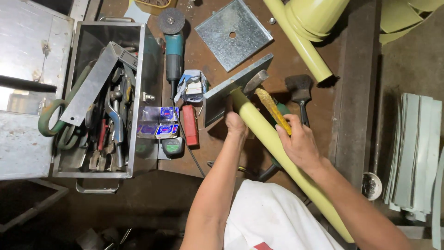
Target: The person holds a yellow tapered tube against a square galvanized metal plate and hammers around the tube end to seat it through the plate's hole, then rotates the plate and uses a file to work the tube edge, repositioning the assembly on the workbench as they go.
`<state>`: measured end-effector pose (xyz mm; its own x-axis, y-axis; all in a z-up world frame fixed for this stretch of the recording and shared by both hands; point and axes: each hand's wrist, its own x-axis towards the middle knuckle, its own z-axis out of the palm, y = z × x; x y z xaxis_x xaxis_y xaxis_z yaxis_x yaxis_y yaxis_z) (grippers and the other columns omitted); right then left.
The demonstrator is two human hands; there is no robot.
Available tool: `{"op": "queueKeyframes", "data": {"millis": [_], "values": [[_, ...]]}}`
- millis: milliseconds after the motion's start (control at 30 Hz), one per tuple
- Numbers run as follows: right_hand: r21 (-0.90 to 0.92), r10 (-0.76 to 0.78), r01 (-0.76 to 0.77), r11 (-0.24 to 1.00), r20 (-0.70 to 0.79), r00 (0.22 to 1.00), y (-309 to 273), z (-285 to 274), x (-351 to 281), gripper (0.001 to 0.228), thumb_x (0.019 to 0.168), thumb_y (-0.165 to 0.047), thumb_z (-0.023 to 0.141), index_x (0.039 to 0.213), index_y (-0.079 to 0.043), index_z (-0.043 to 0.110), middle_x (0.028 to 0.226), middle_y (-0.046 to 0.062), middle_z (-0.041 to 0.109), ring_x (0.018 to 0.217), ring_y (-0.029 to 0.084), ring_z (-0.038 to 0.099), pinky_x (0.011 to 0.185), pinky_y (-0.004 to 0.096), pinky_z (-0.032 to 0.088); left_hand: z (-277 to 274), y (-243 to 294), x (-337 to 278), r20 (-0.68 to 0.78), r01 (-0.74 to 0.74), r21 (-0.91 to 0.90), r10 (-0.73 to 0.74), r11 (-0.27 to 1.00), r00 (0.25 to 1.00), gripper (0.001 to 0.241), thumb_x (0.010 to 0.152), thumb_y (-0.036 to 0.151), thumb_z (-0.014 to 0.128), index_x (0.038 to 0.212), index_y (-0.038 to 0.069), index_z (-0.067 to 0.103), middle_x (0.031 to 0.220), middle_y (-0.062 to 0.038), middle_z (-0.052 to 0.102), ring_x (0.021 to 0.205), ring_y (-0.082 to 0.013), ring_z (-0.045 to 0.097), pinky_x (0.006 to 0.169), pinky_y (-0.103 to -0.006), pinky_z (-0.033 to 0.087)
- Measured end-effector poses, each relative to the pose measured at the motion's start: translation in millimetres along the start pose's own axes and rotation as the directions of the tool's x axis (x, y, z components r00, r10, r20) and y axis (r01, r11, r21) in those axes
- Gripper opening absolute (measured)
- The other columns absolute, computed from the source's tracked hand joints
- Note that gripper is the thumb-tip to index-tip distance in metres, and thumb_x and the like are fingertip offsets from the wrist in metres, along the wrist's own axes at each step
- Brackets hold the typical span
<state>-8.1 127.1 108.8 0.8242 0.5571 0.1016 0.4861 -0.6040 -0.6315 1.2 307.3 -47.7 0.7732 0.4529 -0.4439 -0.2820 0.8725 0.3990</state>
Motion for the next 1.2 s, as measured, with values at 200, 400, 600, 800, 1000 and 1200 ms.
{"op": "queueKeyframes", "data": {"millis": [200, 400, 600, 800, 1000, 1200], "values": [[-0.09, -0.165, 0.165, 0.982, 0.002, 0.986, 27, 11, 23, 0.028, 0.102, -0.02, 0.062, 0.119, 0.001, 0.055, 0.097, 0.028, 0.07, 0.089, 0.047, 0.068, 0.077, 0.053, 0.055, -6, -14, 17, 0.005, -0.07, -0.031, 0.07, 0.997, 0.998, 0.047, 0.111, 0.047, 0.043, 0.103, 0.005, 0.062, 0.079, -0.011, 0.067, 0.066, -0.0238, 0.066, 0.062, -0.0372, 0.057], [-0.141, -0.094, 0.119, 0.983, 0.174, 0.98, 49, 28, 46, 0.034, 0.102, -0.023, 0.061, 0.121, 0.004, 0.052, 0.091, 0.029, 0.068, 0.085, 0.048, 0.067, 0.075, 0.056, 0.052, -15, -13, 7, -0.112, -0.164, 0.418, 0.23, 0.893, 0.967, 0.034, 0.097, 0.02, 0.053, 0.1, -0.011, 0.065, 0.09, -0.024, 0.074, 0.073, -0.0377, 0.075, 0.065, -0.0501, 0.066], [-0.106, -0.077, 0.11, 0.988, 0.278, 0.957, 37, 31, 53, 0.031, 0.103, -0.023, 0.059, 0.12, 0.003, 0.053, 0.1, 0.03, 0.067, 0.092, 0.05, 0.065, 0.077, 0.056, 0.052, -1, -3, -10, -0.315, -0.083, 0.04, 0.092, 0.996, 0.945, 0.039, 0.1, 0.025, 0.041, 0.097, -0.006, 0.064, 0.086, -0.022, 0.071, 0.071, -0.0352, 0.073, 0.063, -0.0497, 0.064], [-0.02, -0.214, 0.239, 0.971, 0.375, 0.902, 23, 18, 60, 0.035, 0.099, -0.019, 0.058, 0.126, 0.002, 0.053, 0.107, 0.029, 0.066, 0.096, 0.049, 0.065, 0.079, 0.053, 0.053, -60, -59, 17, -0.335, -0.139, 0.17, 0.19, 0.976, 0.923, 0.047, 0.11, 0.03, 0.044, 0.105, -0.007, 0.071, 0.096, -0.015, 0.072, 0.081, -0.0251, 0.07, 0.072, -0.0384, 0.059], [-0.051, 0.076, -0.065, 0.997, 0.289, 0.954, 21, 16, 36, 0.041, 0.098, -0.024, 0.064, 0.128, 0.003, 0.057, 0.103, 0.029, 0.069, 0.095, 0.045, 0.07, 0.078, 0.047, 0.057, -26, -30, -8, -0.256, 0.021, 0.205, 0.033, 0.978, 0.966, 0.044, 0.101, 0.026, 0.04, 0.096, -0.007, 0.068, 0.083, -0.022, 0.073, 0.066, -0.0346, 0.071, 0.061, -0.0441, 0.061], [-0.068, 0.215, -0.207, 0.976, 0.148, 0.965, -1, -12, 31, 0.042, 0.093, -0.025, 0.069, 0.126, 0.0, 0.063, 0.104, 0.024, 0.072, 0.09, 0.038, 0.074, 0.077, 0.044, 0.058, -26, -27, -6, -0.277, 0.025, 0.189, 0.029, 0.982, 0.96, 0.048, 0.1, 0.031, 0.038, 0.093, -0.007, 0.067, 0.082, -0.024, 0.073, 0.065, -0.0349, 0.071, 0.06, -0.0453, 0.061]]}}
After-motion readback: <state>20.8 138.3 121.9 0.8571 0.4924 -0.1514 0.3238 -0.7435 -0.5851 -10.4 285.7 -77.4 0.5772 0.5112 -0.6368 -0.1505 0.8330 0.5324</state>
